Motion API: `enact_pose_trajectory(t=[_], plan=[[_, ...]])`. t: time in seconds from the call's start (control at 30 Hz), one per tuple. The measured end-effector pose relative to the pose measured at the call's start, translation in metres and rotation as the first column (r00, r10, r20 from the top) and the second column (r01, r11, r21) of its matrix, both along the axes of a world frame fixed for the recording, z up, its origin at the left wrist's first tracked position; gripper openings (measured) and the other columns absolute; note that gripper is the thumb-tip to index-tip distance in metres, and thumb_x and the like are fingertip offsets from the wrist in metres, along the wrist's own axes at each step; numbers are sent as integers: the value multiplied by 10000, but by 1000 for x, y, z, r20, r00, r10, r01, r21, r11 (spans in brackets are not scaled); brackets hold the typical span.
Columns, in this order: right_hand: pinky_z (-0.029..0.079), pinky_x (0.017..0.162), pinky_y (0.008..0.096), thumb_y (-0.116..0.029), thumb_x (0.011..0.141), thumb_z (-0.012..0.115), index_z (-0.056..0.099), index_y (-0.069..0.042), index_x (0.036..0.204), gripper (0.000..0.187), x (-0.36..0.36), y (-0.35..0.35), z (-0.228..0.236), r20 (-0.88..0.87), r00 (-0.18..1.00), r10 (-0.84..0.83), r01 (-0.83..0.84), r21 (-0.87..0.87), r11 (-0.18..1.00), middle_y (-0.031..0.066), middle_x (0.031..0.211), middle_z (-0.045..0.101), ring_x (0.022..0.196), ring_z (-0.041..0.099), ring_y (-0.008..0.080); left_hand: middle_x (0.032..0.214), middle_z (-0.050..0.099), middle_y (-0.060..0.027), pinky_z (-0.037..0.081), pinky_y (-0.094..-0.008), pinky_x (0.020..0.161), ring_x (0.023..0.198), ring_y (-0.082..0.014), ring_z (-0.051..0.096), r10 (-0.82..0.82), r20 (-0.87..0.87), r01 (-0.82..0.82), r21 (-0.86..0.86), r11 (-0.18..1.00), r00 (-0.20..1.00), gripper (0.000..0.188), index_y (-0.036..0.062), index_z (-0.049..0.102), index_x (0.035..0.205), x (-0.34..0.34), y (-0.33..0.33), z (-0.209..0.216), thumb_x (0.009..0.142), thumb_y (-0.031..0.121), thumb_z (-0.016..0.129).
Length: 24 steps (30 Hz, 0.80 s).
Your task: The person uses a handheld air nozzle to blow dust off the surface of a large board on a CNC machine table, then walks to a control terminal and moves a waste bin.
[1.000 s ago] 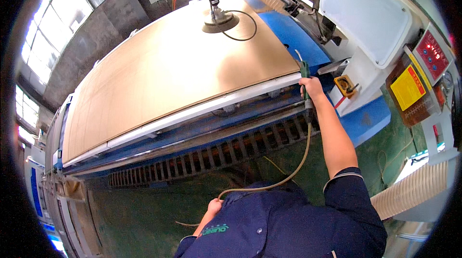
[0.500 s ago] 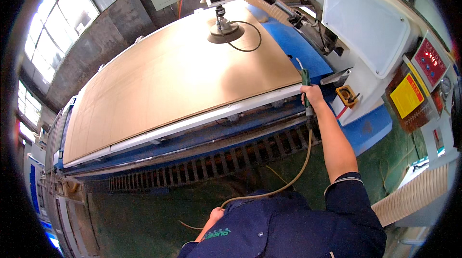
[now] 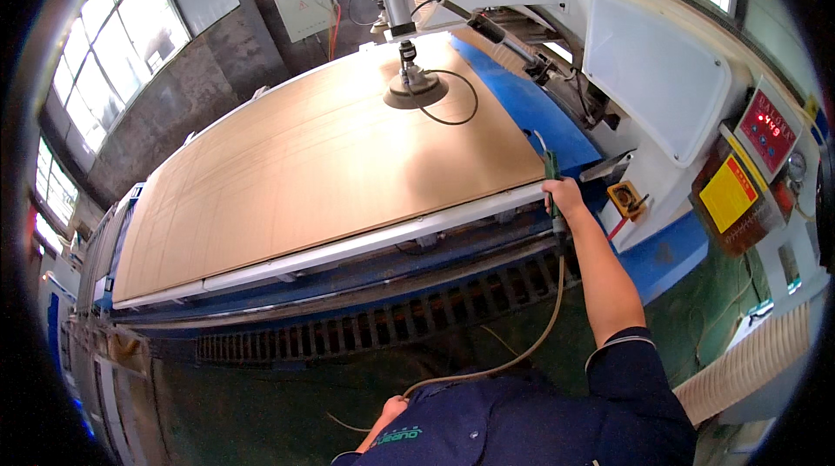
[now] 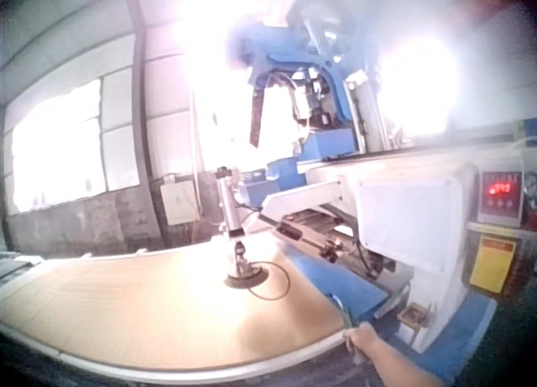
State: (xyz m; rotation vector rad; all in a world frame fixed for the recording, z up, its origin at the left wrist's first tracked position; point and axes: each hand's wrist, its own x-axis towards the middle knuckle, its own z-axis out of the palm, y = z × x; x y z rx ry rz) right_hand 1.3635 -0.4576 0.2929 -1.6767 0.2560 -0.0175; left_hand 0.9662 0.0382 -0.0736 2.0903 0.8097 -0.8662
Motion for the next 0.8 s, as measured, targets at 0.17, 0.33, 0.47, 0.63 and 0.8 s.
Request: enact_pose_trajectory(t=[0.17,0.33,0.47,0.63,0.8], plan=[[437,452,352,-148,738,590,553,16,701,172,2,-1,0,-8,1000,-8,8,-23,1000,104,521,540,423,516,210,936,660,-212,468,-381,811,954,-312,627,-24,-9,25,55,998,1000,352,-9,655,993,9,-22,45,791,271,589],[437,451,353,-145,737,584,544,13,692,169,4,8,4,11,1000,13,-13,-12,1000,100,524,539,420,512,208,940,658,-213,468,-385,800,946,-307,630,-11,-32,13,62,998,999,363,-7,649,1009,4,-19,40,793,279,589],[436,454,352,-145,737,581,539,13,686,171,5,10,7,0,1000,31,-31,-33,999,98,520,534,423,510,208,939,657,-208,467,-386,793,939,-314,628,0,-33,2,54,999,999,349,10,652,1003,1,-20,38,800,286,585],[438,460,351,-145,738,577,539,15,683,173,10,8,7,5,999,35,-35,-39,999,99,518,532,424,509,209,940,657,-200,466,-390,796,941,-321,625,-33,-25,35,91,995,999,342,33,662,989,3,-26,47,797,304,579],[436,457,347,-144,738,577,552,17,714,165,4,19,19,39,999,33,-33,-14,999,101,519,540,422,511,209,937,655,-201,467,-389,801,938,-322,625,-21,2,21,56,998,1000,356,35,664,982,-5,-19,33,787,322,585]])
